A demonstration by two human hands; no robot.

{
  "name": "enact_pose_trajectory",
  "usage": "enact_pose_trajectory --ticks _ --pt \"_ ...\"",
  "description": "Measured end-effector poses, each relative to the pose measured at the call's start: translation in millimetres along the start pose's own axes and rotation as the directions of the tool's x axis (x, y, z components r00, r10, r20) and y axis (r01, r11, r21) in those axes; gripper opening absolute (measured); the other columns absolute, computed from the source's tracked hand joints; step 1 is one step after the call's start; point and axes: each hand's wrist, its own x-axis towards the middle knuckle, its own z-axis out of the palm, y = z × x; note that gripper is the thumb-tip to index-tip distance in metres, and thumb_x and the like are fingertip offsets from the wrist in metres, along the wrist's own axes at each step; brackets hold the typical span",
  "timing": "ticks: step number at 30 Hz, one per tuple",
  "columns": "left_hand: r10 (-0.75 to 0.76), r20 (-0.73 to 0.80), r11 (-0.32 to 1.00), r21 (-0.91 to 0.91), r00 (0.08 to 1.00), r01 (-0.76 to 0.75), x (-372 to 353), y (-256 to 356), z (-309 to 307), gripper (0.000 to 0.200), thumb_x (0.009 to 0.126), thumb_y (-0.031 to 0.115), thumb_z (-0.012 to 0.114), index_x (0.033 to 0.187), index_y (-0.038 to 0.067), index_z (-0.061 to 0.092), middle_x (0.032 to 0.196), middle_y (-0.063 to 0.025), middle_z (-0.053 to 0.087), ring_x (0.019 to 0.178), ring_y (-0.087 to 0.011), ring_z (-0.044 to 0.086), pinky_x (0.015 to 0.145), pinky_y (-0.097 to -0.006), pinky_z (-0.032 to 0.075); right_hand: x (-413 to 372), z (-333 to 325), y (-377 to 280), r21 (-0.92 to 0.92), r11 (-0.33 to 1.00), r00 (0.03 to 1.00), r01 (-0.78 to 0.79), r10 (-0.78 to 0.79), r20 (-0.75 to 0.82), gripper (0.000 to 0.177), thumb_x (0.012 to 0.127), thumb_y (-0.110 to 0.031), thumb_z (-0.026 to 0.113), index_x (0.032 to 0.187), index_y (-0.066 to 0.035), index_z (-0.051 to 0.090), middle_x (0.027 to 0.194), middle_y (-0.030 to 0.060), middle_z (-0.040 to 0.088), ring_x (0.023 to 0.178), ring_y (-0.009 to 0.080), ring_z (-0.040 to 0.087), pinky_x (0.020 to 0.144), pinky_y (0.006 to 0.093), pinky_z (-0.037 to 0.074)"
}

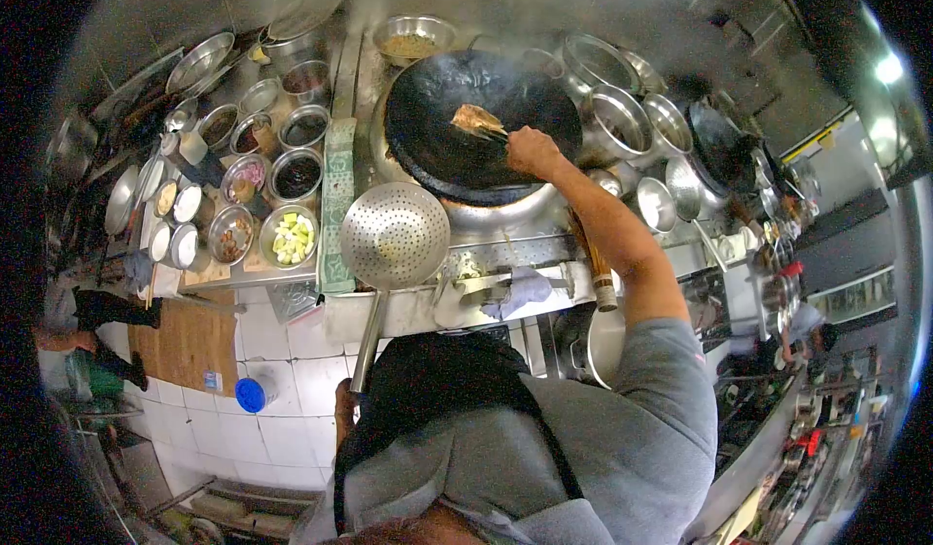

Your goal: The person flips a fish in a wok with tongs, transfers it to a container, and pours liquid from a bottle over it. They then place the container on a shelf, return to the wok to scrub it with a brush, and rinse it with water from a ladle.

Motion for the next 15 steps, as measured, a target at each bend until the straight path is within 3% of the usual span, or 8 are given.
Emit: enact_pose_trajectory --ticks 1,2,3,5,6,8,13,15 --pt "0.081 -0.063 0.983 -0.157 0.995 -0.090 7.9 -33.6 17.2 0.013 0.077 0.013 0.067 0.088 0.007 0.071 0.088 -0.0160 0.073 0.087 -0.0305 0.071 0.078 -0.0368 0.056 -1.7 -0.2 -0.7 0.003 1.000 1.000 0.005 -0.005 -0.008 0.028 0.087 -0.024 0.061 0.085 0.003 0.071 0.085 0.0266 0.069 0.083 0.0416 0.070 0.074 0.0501 0.058" --pt "-0.016 -0.046 0.995 -0.102 0.999 0.011 9.3 -37.5 23.6 0.012 0.077 0.010 0.066 0.088 0.007 0.070 0.084 -0.0164 0.072 0.082 -0.0293 0.071 0.073 -0.0364 0.057 -3.3 -0.1 -0.8 0.005 1.000 1.000 0.008 -0.008 -0.016 0.027 0.086 -0.023 0.061 0.085 0.003 0.071 0.085 0.0268 0.069 0.082 0.0417 0.070 0.074 0.0499 0.058" --pt "0.056 -0.074 0.969 -0.236 0.996 -0.072 5.6 -43.7 28.7 0.013 0.078 0.010 0.066 0.089 0.007 0.070 0.084 -0.0159 0.073 0.081 -0.0288 0.071 0.072 -0.0364 0.057 -5.3 -1.6 -1.2 0.007 1.000 0.999 0.021 -0.021 -0.025 0.026 0.085 -0.021 0.061 0.084 0.003 0.071 0.084 0.0269 0.069 0.081 0.0418 0.070 0.074 0.0500 0.058" --pt "0.021 -0.059 0.939 -0.343 0.998 -0.040 -0.2 -48.4 26.9 0.013 0.079 0.010 0.065 0.091 0.007 0.070 0.085 -0.0156 0.073 0.079 -0.0281 0.071 0.071 -0.0361 0.057 -10.2 -5.1 -3.9 0.011 0.999 0.998 0.046 -0.045 -0.041 0.024 0.083 -0.018 0.060 0.082 0.003 0.071 0.082 0.0273 0.069 0.080 0.0421 0.070 0.074 0.0501 0.058" --pt "-0.083 -0.010 0.945 -0.318 0.997 0.075 -4.8 -44.9 24.8 0.013 0.080 0.011 0.065 0.092 0.007 0.070 0.085 -0.0158 0.072 0.078 -0.0279 0.071 0.071 -0.0358 0.056 -10.2 -2.8 -4.1 0.024 0.999 0.998 0.034 -0.032 -0.052 0.023 0.083 -0.017 0.060 0.082 0.003 0.071 0.082 0.0272 0.069 0.080 0.0421 0.070 0.073 0.0501 0.058" --pt "-0.103 0.037 0.966 -0.234 0.994 0.108 -5.1 -42.2 22.3 0.014 0.082 0.012 0.064 0.094 0.006 0.069 0.085 -0.0156 0.072 0.075 -0.0274 0.070 0.068 -0.0357 0.056 -6.8 2.3 -3.5 0.047 0.999 0.997 0.012 -0.009 -0.074 0.021 0.081 -0.015 0.060 0.080 0.003 0.071 0.082 0.0269 0.069 0.079 0.0422 0.070 0.073 0.0501 0.058" --pt "0.185 -0.023 0.981 0.068 0.983 -0.183 18.8 -41.3 18.6 0.019 0.085 0.012 0.064 0.101 0.002 0.066 0.081 -0.0140 0.070 0.063 -0.0232 0.066 0.057 -0.0336 0.054 0.2 5.6 1.7 0.022 0.997 0.997 0.067 -0.066 -0.048 0.021 0.080 -0.014 0.060 0.081 0.004 0.071 0.082 0.0260 0.069 0.080 0.0413 0.071 0.072 0.0502 0.059" --pt "0.084 0.073 0.943 -0.329 0.994 -0.055 17.6 -34.6 5.2 0.019 0.085 0.013 0.065 0.101 0.002 0.066 0.082 -0.0125 0.071 0.065 -0.0230 0.067 0.058 -0.0329 0.054 1.8 11.8 5.5 0.023 0.995 0.990 0.101 -0.098 -0.097 0.020 0.081 -0.015 0.060 0.078 0.003 0.070 0.080 0.0257 0.068 0.078 0.0420 0.069 0.072 0.0507 0.057"
